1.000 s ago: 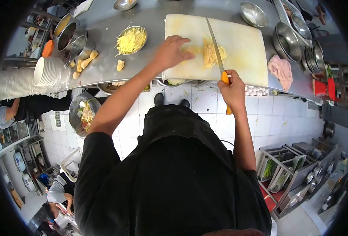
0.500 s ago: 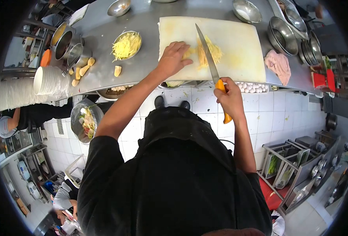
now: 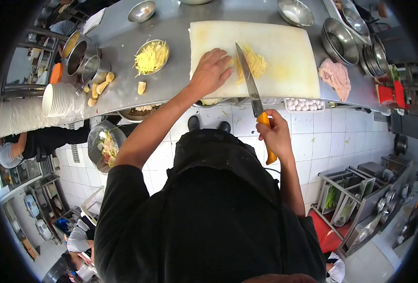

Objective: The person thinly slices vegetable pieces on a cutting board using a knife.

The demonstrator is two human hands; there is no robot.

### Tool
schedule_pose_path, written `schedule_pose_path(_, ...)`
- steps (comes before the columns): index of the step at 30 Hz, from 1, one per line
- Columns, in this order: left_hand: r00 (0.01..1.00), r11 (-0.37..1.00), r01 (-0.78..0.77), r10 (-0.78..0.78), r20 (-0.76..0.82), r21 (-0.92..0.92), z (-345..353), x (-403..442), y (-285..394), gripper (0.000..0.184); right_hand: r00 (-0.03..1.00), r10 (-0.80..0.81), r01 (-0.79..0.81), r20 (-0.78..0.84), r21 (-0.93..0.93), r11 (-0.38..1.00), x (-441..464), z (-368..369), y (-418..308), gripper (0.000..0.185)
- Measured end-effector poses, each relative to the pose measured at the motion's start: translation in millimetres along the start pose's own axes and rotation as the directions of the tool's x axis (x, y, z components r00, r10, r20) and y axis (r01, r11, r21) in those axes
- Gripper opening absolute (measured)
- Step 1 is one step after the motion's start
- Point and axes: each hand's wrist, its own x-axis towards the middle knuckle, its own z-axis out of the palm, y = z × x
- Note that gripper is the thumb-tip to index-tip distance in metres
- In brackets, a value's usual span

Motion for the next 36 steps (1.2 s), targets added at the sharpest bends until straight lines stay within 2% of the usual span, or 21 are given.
schedule_pose_path(2, 1.0, 1.0, 0.018, -0.018, -0.004, -0.004, 2.4, 12.5, -3.7, 0.03, 0.999, 0.033, -0.033, -0.004, -0.022, 0.999, -6.9, 0.9, -1.0, 0.024)
schedule_pose_path(6, 0.974, 0.985, 0.073, -0.104, 0.203, 0.153, 8.4, 26.6, -7.5, 0.018, 0.999, -0.025, 0.022, -0.028, -0.101, 0.995, -7.4, 0.0, 30.2, 0.023)
schedule_pose_path(7, 0.958, 0.981, 0.08, -0.125, 0.257, 0.179, 12.1, 23.0, -11.0, 0.017, 0.996, -0.055, 0.046, -0.072, -0.123, 0.991, -7.2, 1.5, 36.2, 0.028)
schedule_pose_path(10, 0.98, 0.996, 0.084, -0.09, 0.178, 0.042, 12.5, 16.5, -12.9, 0.012, 0.999, -0.002, 0.001, -0.042, -0.025, 1.0, -11.3, 8.8, 29.3, 0.028)
schedule_pose_path(14, 0.984, 0.997, 0.069, -0.064, 0.166, -0.025, 13.8, 14.3, -14.0, 0.009, 1.0, 0.004, -0.005, -0.025, -0.02, 1.0, -9.1, 5.5, 22.9, 0.029)
schedule_pose_path(19, 0.976, 0.99, 0.138, -0.138, 0.171, 0.008, 12.8, 18.8, -3.0, 0.017, 0.999, 0.038, -0.038, -0.001, -0.025, 0.999, -6.1, 3.9, 17.1, 0.029)
schedule_pose_path(22, 0.965, 0.989, 0.137, -0.144, 0.218, 0.046, 15.9, 22.0, -2.5, 0.016, 0.999, 0.029, -0.029, -0.016, -0.019, 0.999, -2.8, 4.6, 14.3, 0.031)
schedule_pose_path(25, 0.964, 0.991, 0.054, -0.084, 0.252, 0.124, 17.1, 27.2, -6.7, 0.018, 1.0, -0.005, 0.005, -0.02, 0.008, 1.0, 0.0, 3.2, 16.4, 0.032)
schedule_pose_path(28, 0.98, 0.99, 0.04, -0.066, 0.188, 0.136, 21.2, 32.1, -12.6, 0.023, 0.997, -0.068, 0.068, -0.045, 0.004, 0.998, 6.0, 2.6, 30.5, 0.03)
schedule_pose_path(30, 0.967, 0.978, 0.156, -0.18, 0.179, 0.14, 18.7, 38.9, -11.9, 0.022, 0.995, -0.091, 0.093, -0.049, 0.026, 0.995, 6.5, 0.6, 29.7, 0.027)
schedule_pose_path(31, 0.967, 0.969, 0.241, -0.245, 0.068, 0.06, 16.7, 41.7, -11.1, 0.023, 0.995, -0.075, 0.076, -0.06, 0.006, 0.997, 2.6, 0.2, 20.6, 0.027)
schedule_pose_path(32, 0.966, 0.966, 0.258, -0.258, -0.021, -0.007, 15.7, 43.7, -14.6, 0.023, 0.995, -0.08, 0.082, -0.055, 0.022, 0.996, 1.6, 0.6, 15.2, 0.028)
schedule_pose_path(34, 0.908, 0.894, 0.384, -0.411, -0.083, -0.23, -10.1, 50.8, -10.4, 0.022, 0.998, -0.041, 0.043, -0.041, 0.036, 0.998, -0.6, 1.1, 6.5, 0.027)
schedule_pose_path(36, 0.815, 0.771, 0.523, -0.577, -0.051, -0.362, -36.5, 45.5, -10.8, 0.021, 0.999, -0.032, 0.032, -0.032, 0.005, 0.999, -2.6, 2.7, 0.9, 0.027)
